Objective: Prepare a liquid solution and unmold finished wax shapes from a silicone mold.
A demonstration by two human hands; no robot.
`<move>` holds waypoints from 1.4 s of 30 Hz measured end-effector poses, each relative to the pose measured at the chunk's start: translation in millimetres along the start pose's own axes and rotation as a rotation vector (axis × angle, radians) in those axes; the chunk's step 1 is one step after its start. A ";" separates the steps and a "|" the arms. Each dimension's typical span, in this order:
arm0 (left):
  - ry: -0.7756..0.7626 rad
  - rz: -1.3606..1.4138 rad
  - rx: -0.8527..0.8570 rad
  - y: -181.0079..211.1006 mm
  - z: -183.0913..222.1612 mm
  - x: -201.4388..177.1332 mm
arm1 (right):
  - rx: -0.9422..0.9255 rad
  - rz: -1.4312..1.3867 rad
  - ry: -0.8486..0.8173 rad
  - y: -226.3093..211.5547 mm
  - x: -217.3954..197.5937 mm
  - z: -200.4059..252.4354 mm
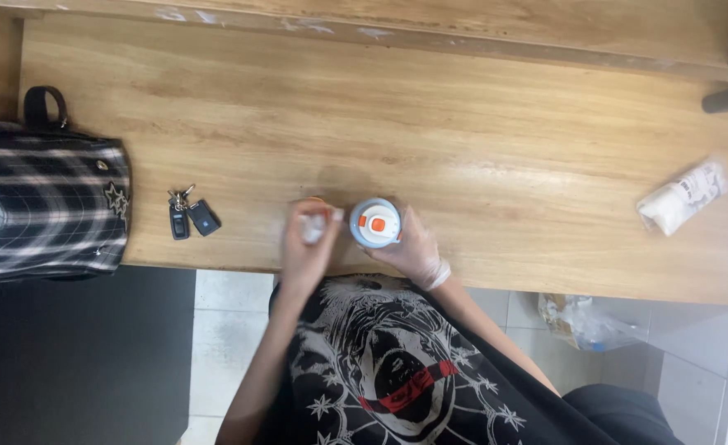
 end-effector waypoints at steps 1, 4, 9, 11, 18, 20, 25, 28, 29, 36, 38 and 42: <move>-0.135 -0.031 0.080 25.7 9.2 15.4 | -0.014 0.015 0.003 3.4 3.8 1.4; -0.354 -0.244 0.257 77.7 22.0 45.3 | -0.044 0.024 0.042 8.7 8.5 2.8; -0.542 -0.647 0.266 92.9 24.4 65.3 | -0.038 -0.039 0.059 4.7 3.0 6.0; -0.581 -0.834 0.117 95.1 16.8 68.0 | -0.019 0.024 0.036 7.7 6.3 4.9; -0.583 -1.038 0.122 67.9 29.9 79.2 | 0.028 -0.010 -0.014 10.0 4.9 2.4; -0.543 -1.112 0.217 64.8 39.0 86.6 | 0.020 -0.056 -0.020 8.8 2.9 1.2; -0.534 -1.111 0.171 67.8 43.6 92.5 | -0.037 -0.062 -0.025 12.0 4.0 4.9; -0.525 -1.091 0.137 68.1 41.0 88.6 | -0.012 -0.080 -0.040 14.6 5.7 3.4; -0.523 -1.087 0.121 67.6 40.4 87.1 | -0.007 -0.076 -0.038 15.9 6.6 4.1; -0.535 -1.110 0.082 48.6 38.5 86.1 | -0.002 -0.085 -0.073 8.5 3.5 0.0; -0.524 -1.142 0.111 51.2 35.3 89.2 | -0.015 -0.073 -0.024 9.1 1.8 0.5; -0.513 -1.154 0.129 56.0 37.0 87.6 | -0.017 -0.058 -0.027 9.7 0.9 0.1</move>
Point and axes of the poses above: each hand's wrist, its own z-axis away from the middle knuckle, its own x-axis out of the palm, y = z × x, the point moved 4 cm from there along -z, towards the middle knuckle, and after that the axes turned 13 degrees about z, right-handed, at the moved point
